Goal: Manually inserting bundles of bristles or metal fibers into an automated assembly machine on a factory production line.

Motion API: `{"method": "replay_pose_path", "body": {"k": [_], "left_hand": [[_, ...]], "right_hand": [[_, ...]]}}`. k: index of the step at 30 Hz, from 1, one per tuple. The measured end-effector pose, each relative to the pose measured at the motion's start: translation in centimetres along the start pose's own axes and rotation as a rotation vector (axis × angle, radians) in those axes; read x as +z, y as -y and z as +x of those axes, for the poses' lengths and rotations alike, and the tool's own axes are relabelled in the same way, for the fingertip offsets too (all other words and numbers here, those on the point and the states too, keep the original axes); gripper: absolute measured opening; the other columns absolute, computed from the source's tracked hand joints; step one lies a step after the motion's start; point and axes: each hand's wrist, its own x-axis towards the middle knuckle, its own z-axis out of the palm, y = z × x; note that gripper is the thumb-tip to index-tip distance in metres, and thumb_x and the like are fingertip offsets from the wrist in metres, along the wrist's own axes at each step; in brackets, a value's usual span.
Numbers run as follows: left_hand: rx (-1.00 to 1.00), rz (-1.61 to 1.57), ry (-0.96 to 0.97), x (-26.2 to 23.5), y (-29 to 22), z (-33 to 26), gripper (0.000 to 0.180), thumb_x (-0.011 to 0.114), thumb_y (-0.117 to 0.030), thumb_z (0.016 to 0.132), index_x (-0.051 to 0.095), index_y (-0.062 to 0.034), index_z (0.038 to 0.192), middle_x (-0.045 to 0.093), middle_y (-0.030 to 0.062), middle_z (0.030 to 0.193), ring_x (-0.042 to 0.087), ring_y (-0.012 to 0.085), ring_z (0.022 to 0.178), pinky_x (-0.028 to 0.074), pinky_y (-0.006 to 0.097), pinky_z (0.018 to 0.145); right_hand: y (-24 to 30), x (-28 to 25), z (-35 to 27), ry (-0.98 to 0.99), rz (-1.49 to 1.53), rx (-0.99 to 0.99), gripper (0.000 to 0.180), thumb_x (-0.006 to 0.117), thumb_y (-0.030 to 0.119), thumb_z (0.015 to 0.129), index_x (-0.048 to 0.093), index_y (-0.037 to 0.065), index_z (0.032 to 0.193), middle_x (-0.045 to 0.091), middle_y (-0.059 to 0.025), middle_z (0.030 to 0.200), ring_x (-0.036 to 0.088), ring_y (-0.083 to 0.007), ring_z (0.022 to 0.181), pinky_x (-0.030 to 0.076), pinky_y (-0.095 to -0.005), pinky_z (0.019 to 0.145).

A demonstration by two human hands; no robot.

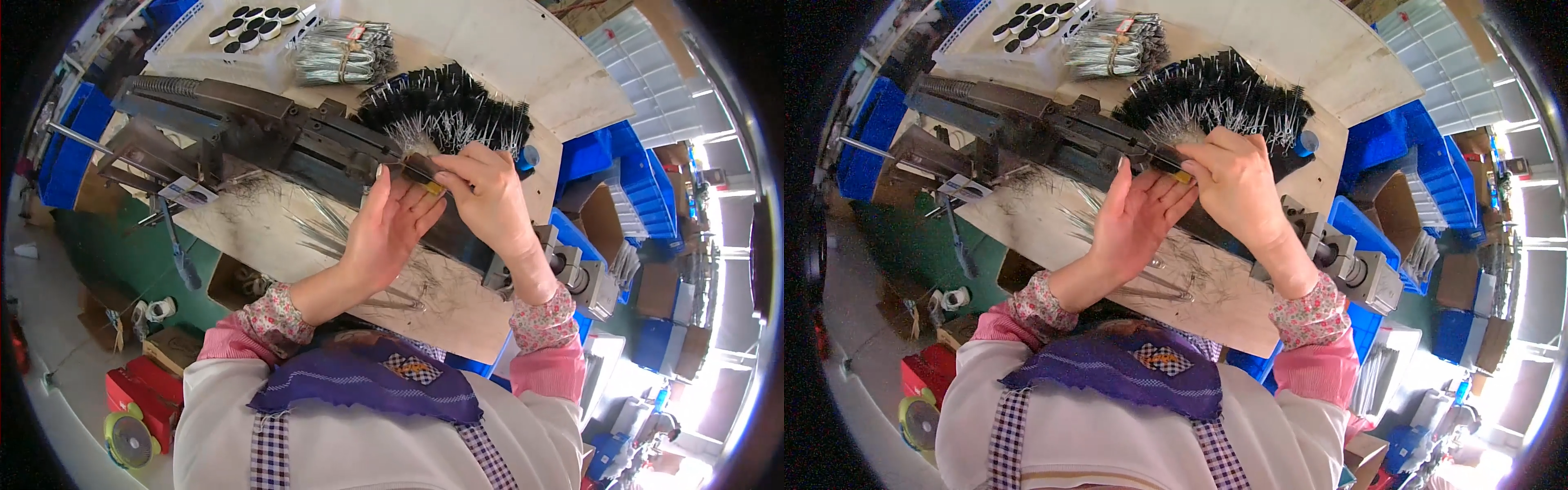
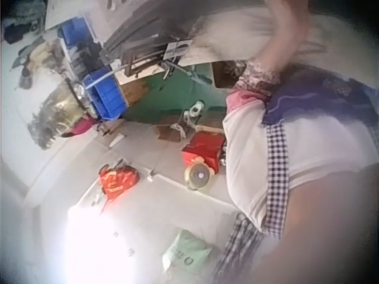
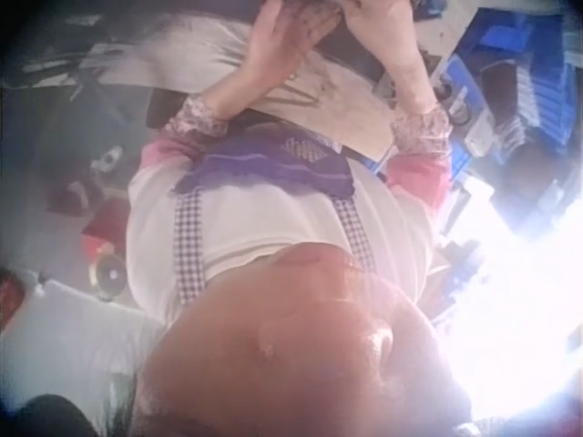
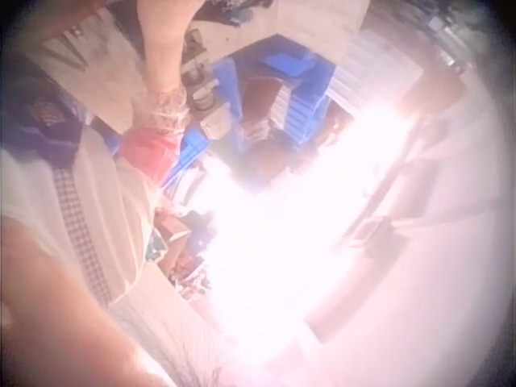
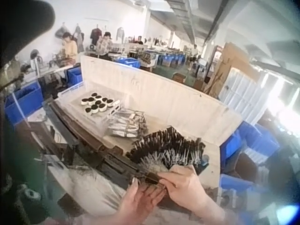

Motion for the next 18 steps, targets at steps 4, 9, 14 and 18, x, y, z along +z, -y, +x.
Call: {"method": "replay_pose_path", "body": {"k": [4,9,14,18], "left_hand": [[-0.036,0.063,-0.034,0.2,-0.6,0.2,0.068,0.031,-0.053,0.098,0.037,0.004,0.133,0.048,0.0132,0.131,0.044,0.0236,0.125,0.029,0.037,0.112],[-0.066,0.081,-0.018,1.2,-0.8,0.1,0.069,0.031,-0.054,0.097,0.036,0.0054,0.133,0.047,0.015,0.131,0.044,0.0251,0.125,0.028,0.038,0.112],[-0.057,0.077,0.003,0.8,-0.8,0.2,0.07,0.031,-0.053,0.097,0.037,0.0077,0.13,0.047,0.0178,0.13,0.044,0.0268,0.125,0.028,0.038,0.112],[-0.033,0.056,0.009,0.7,-0.9,0.0,0.069,0.031,-0.053,0.097,0.038,0.007,0.13,0.048,0.0166,0.13,0.044,0.0265,0.124,0.028,0.038,0.112]], "right_hand": [[-0.5,-1.1,-0.3,0.05,-0.023,-0.026,0.013,0.069,0.009,0.073,0.07,0.009,0.087,0.057,-0.0036,0.073,0.057,-0.0227,0.071,0.039,-0.0349,0.071],[-0.4,-1.8,-1.0,0.011,-0.087,-0.096,0.014,0.068,0.007,0.072,0.07,0.01,0.085,0.057,-0.0034,0.072,0.056,-0.0224,0.069,0.038,-0.0343,0.071],[0.5,-2.1,-0.8,-0.024,-0.101,-0.151,0.018,0.066,0.005,0.071,0.07,0.012,0.086,0.057,-0.003,0.072,0.056,-0.0215,0.069,0.038,-0.0342,0.072],[0.7,-0.9,0.1,-0.025,-0.141,-0.161,0.02,0.066,0.006,0.072,0.071,0.013,0.09,0.058,-0.003,0.073,0.058,-0.0207,0.071,0.039,-0.0348,0.072]]}}
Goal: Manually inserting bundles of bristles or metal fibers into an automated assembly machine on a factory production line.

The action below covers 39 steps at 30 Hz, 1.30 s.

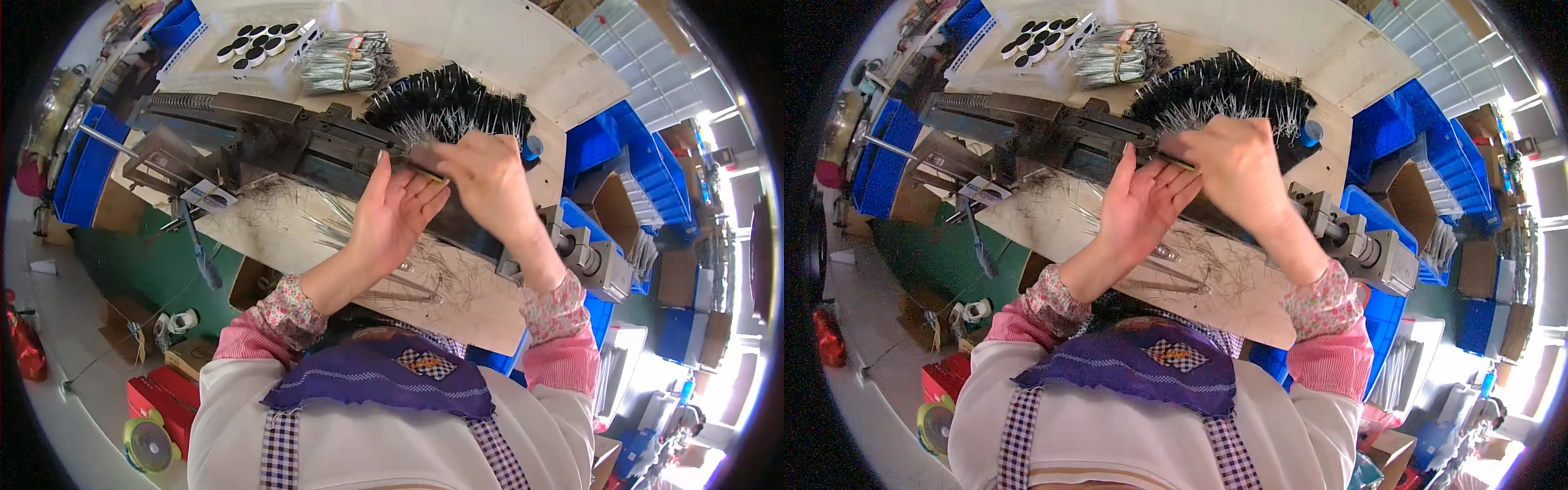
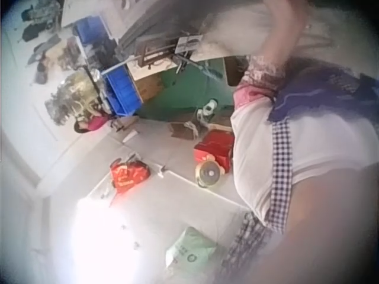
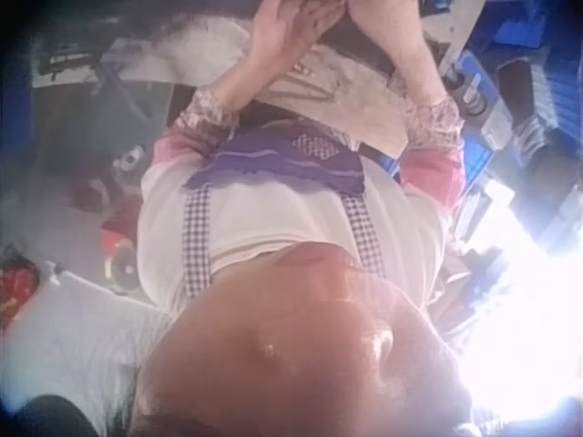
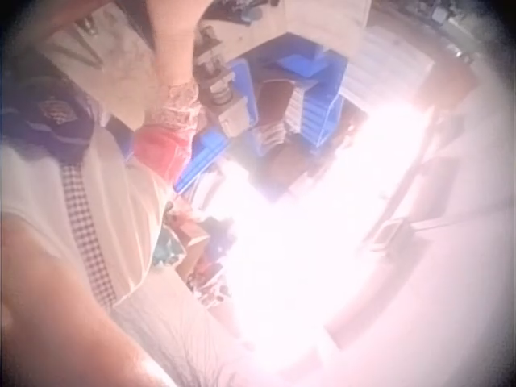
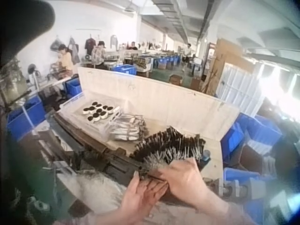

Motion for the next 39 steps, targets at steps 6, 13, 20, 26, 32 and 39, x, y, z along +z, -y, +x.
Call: {"method": "replay_pose_path", "body": {"k": [6,13,20,26,32,39], "left_hand": [[-0.001,0.047,-0.043,-0.1,-0.4,-0.2,0.063,0.031,-0.052,0.098,0.043,0.0007,0.13,0.047,0.011,0.132,0.04,0.0242,0.127,0.027,0.037,0.111],[-0.028,0.035,-0.025,-0.3,-0.6,-0.1,0.06,0.033,-0.051,0.098,0.046,-0.0005,0.128,0.051,0.0085,0.127,0.045,0.0223,0.122,0.029,0.036,0.109],[-0.006,-0.001,-0.052,0.0,-0.2,0.1,0.069,0.032,-0.053,0.097,0.038,0.0079,0.13,0.046,0.02,0.132,0.042,0.0299,0.126,0.028,0.04,0.112],[0.021,0.043,-0.048,-0.4,-0.6,-0.5,0.069,0.029,-0.052,0.098,0.04,0.0105,0.125,0.045,0.0213,0.132,0.039,0.031,0.129,0.022,0.042,0.114],[-0.05,-0.01,-0.131,-0.1,-1.3,-0.9,0.059,0.038,-0.052,0.096,0.048,0.0034,0.113,0.054,0.0108,0.11,0.045,0.0248,0.12,0.027,0.038,0.11],[-0.088,0.142,-0.037,-0.4,-1.3,0.9,0.045,0.043,-0.042,0.097,0.051,0.0009,0.107,0.057,0.0083,0.105,0.051,0.0195,0.108,0.034,0.035,0.102]], "right_hand": [[-1.9,0.4,-0.6,0.127,0.158,0.161,0.015,0.068,0.013,0.076,0.071,0.01,0.091,0.059,-0.0042,0.074,0.059,-0.0229,0.073,0.039,-0.0351,0.075],[-1.3,-0.3,-0.3,0.064,0.092,0.079,0.015,0.069,0.009,0.075,0.07,0.006,0.089,0.056,-0.0061,0.068,0.056,-0.0224,0.066,0.039,-0.0327,0.071],[0.7,0.2,-0.4,0.072,0.044,-0.022,0.018,0.064,0.01,0.08,0.066,0.005,0.097,0.059,-0.0062,0.077,0.06,-0.0239,0.076,0.042,-0.0358,0.074],[3.3,-2.5,-0.2,0.054,0.095,0.311,0.024,0.054,0.009,0.085,0.058,0.001,0.108,0.062,-0.0181,0.072,0.062,-0.0354,0.064,0.05,-0.0389,0.056],[4.4,-0.1,-0.6,0.187,-0.217,0.074,0.03,0.053,0.003,0.077,0.055,-0.004,0.106,0.061,-0.0195,0.064,0.064,-0.0341,0.062,0.05,-0.0431,0.055],[2.4,0.2,-2.1,0.155,-0.27,0.029,0.016,0.059,0.003,0.07,0.054,-0.001,0.085,0.061,-0.0153,0.066,0.065,-0.0316,0.064,0.051,-0.0398,0.053]]}}
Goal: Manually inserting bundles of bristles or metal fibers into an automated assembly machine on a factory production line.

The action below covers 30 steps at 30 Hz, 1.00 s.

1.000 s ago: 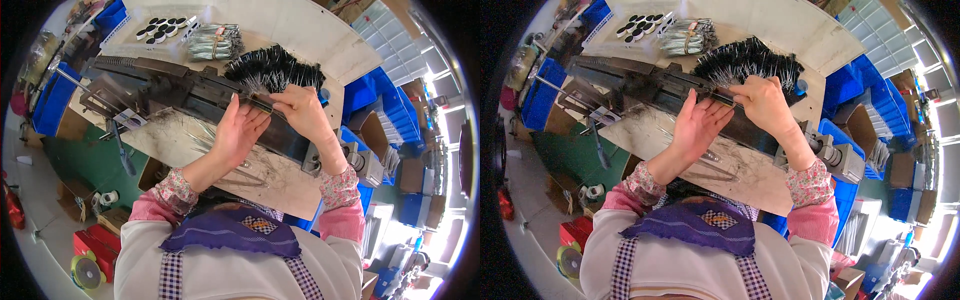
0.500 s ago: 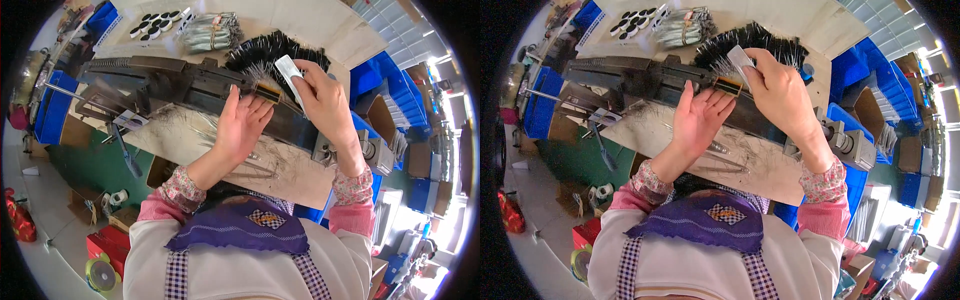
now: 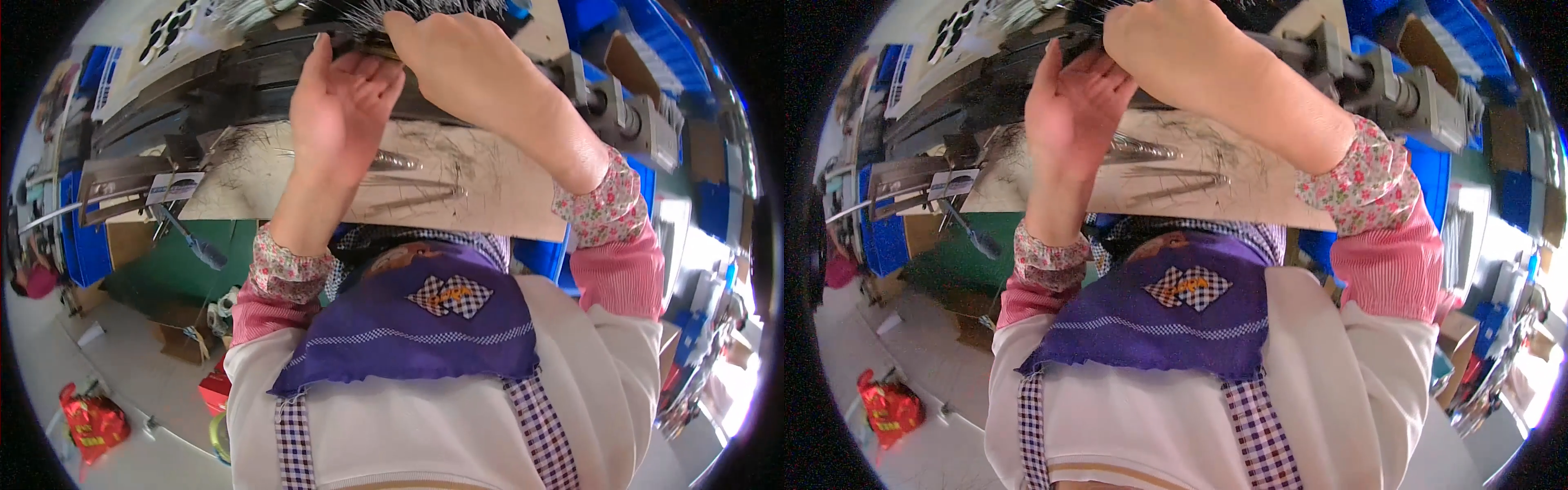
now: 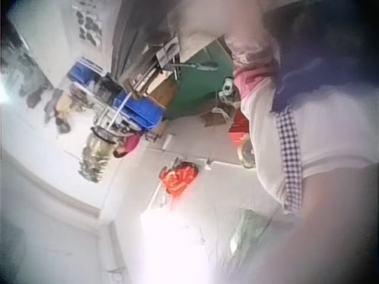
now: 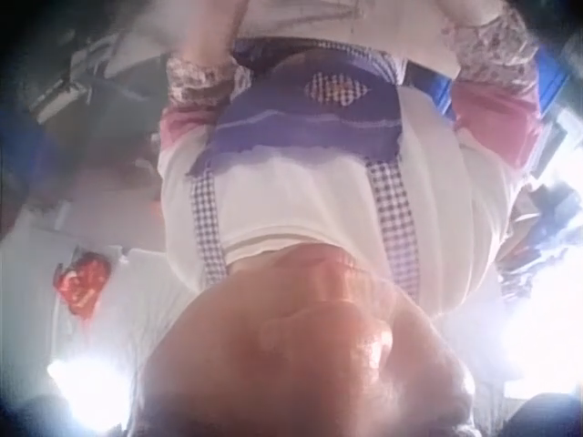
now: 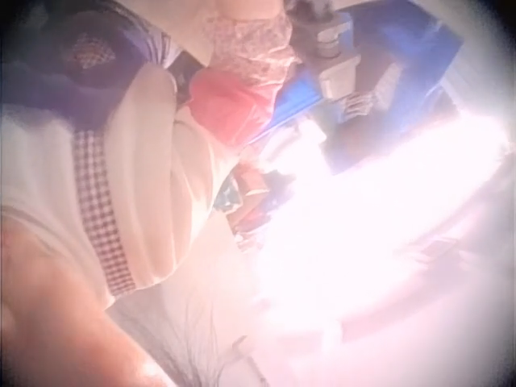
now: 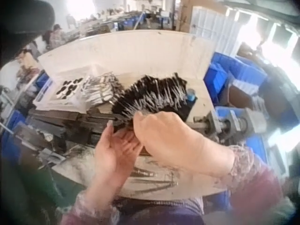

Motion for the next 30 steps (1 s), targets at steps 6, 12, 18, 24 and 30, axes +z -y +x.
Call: {"method": "replay_pose_path", "body": {"k": [6,12,18,24,30], "left_hand": [[0.12,-0.008,-0.357,-0.2,3.9,-0.2,0.032,0.06,-0.034,0.091,0.054,-0.0029,0.098,0.055,0.0107,0.109,0.049,0.0279,0.117,0.035,0.038,0.104],[-0.225,0.14,0.045,-1.9,6.8,-3.4,0.056,0.05,-0.028,0.096,0.03,-0.0093,0.145,0.031,0.0105,0.149,0.031,0.0253,0.137,0.022,0.041,0.115],[0.507,1.78,-0.059,-7.7,-2.2,-14.0,0.058,0.055,-0.018,0.089,0.035,0.0038,0.139,0.027,0.0233,0.148,0.032,0.0351,0.136,0.025,0.049,0.11],[0.38,2.121,-1.612,-19.6,-12.6,-23.0,0.086,0.063,-0.008,0.077,0.016,-0.0083,0.149,0.049,0.0279,0.127,0.053,0.0432,0.106,0.037,0.049,0.1],[0.209,1.716,-1.704,-19.7,-13.1,-23.0,0.084,0.062,-0.01,0.08,0.016,-0.0168,0.15,0.063,0.025,0.106,0.063,0.04,0.085,0.042,0.051,0.091]], "right_hand": [[2.3,2.1,-9.0,0.219,0.141,-0.05,0.016,0.054,0.012,0.079,0.055,0.007,0.094,0.063,-0.0101,0.083,0.065,-0.0224,0.067,0.052,-0.0326,0.056],[3.8,11.9,-20.7,0.303,0.325,0.083,0.02,0.06,0.021,0.082,0.063,0.019,0.101,0.067,-0.0036,0.091,0.066,-0.0225,0.08,0.053,-0.0386,0.066],[3.4,8.5,-19.0,0.491,0.882,0.317,0.032,0.057,0.036,0.09,0.059,0.006,0.1,0.064,-0.0176,0.091,0.062,-0.0393,0.083,0.05,-0.045,0.071],[2.7,7.4,-18.3,0.286,0.927,0.475,0.029,0.059,0.031,0.09,0.057,0.003,0.099,0.064,-0.0212,0.087,0.062,-0.0395,0.083,0.05,-0.0436,0.07],[2.2,5.5,-17.5,0.023,0.972,0.649,0.019,0.061,0.019,0.089,0.057,0.001,0.094,0.063,-0.0197,0.077,0.063,-0.0379,0.074,0.049,-0.0391,0.062]]}}
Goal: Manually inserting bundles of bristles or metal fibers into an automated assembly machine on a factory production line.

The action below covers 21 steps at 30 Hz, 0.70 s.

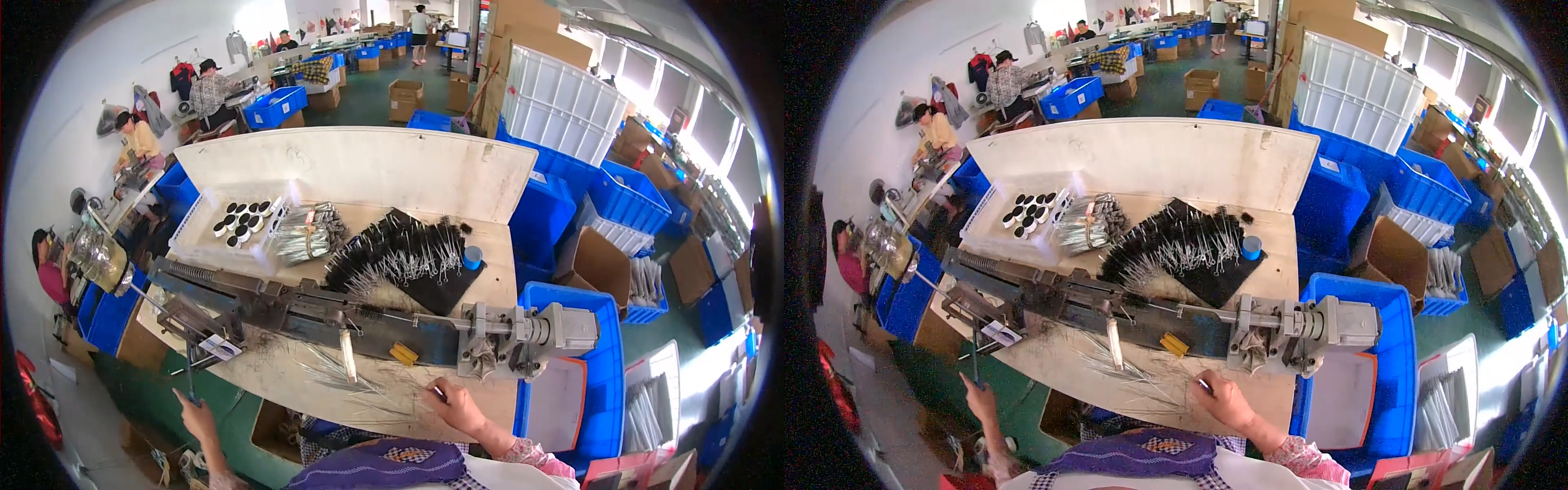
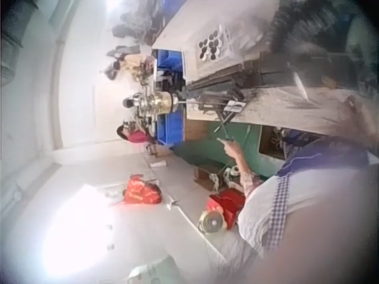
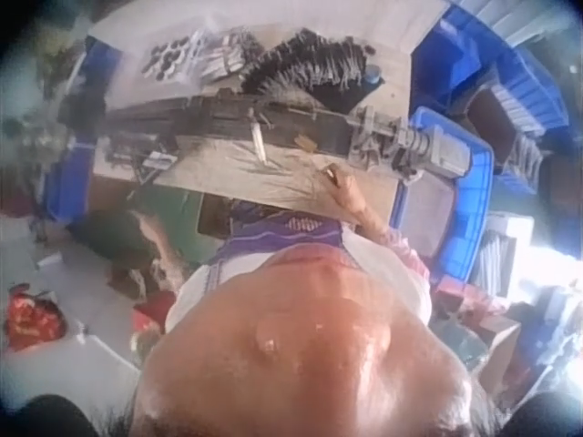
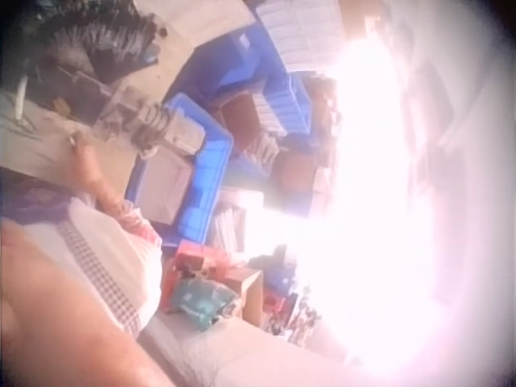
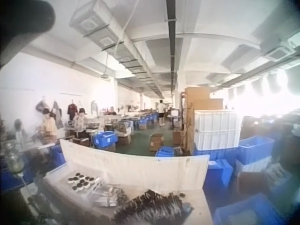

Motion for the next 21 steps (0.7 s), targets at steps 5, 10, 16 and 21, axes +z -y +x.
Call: {"method": "replay_pose_path", "body": {"k": [5,10,16,21], "left_hand": [[0.778,-0.015,-0.2,1.4,-7.3,-7.6,0.077,0.063,-0.015,0.082,0.022,0.0034,0.145,0.034,0.0234,0.145,0.034,0.0355,0.134,0.024,0.049,0.11],[1.213,-0.996,0.851,-5.7,-21.5,-20.4,0.059,0.059,-0.019,0.088,0.035,0.0029,0.138,0.04,0.024,0.138,0.036,0.0299,0.13,0.028,0.039,0.107],[0.772,-1.062,1.525,-1.1,-19.6,-18.2,0.018,0.039,-0.016,0.101,0.05,-0.0021,0.097,0.046,0.0038,0.091,0.047,0.0081,0.068,0.043,0.022,0.064],[0.727,-1.043,1.022,2.6,-18.3,-16.7,0.023,0.041,-0.021,0.101,0.05,-0.0034,0.089,0.048,-0.0004,0.077,0.049,0.009,0.065,0.042,0.024,0.059]], "right_hand": [[2.7,-3.1,0.8,-0.34,-0.077,-0.125,0.014,0.065,0.011,0.086,0.056,0.001,0.089,0.059,-0.0145,0.07,0.06,-0.0301,0.062,0.047,-0.0351,0.057],[11.6,-5.7,3.8,-0.159,-0.096,-0.491,0.016,0.067,0.005,0.079,0.056,0.002,0.092,0.061,-0.0143,0.075,0.063,-0.0309,0.067,0.05,-0.0364,0.059],[14.0,-5.0,6.7,-0.119,-0.121,-0.675,0.019,0.064,0.002,0.076,0.058,0.004,0.094,0.062,-0.0127,0.079,0.064,-0.0324,0.07,0.052,-0.0376,0.06],[8.8,-5.5,10.3,-0.221,-0.526,-0.603,0.014,0.06,0.001,0.076,0.06,0.002,0.09,0.056,-0.0105,0.084,0.06,-0.027,0.081,0.053,-0.0346,0.067]]}}
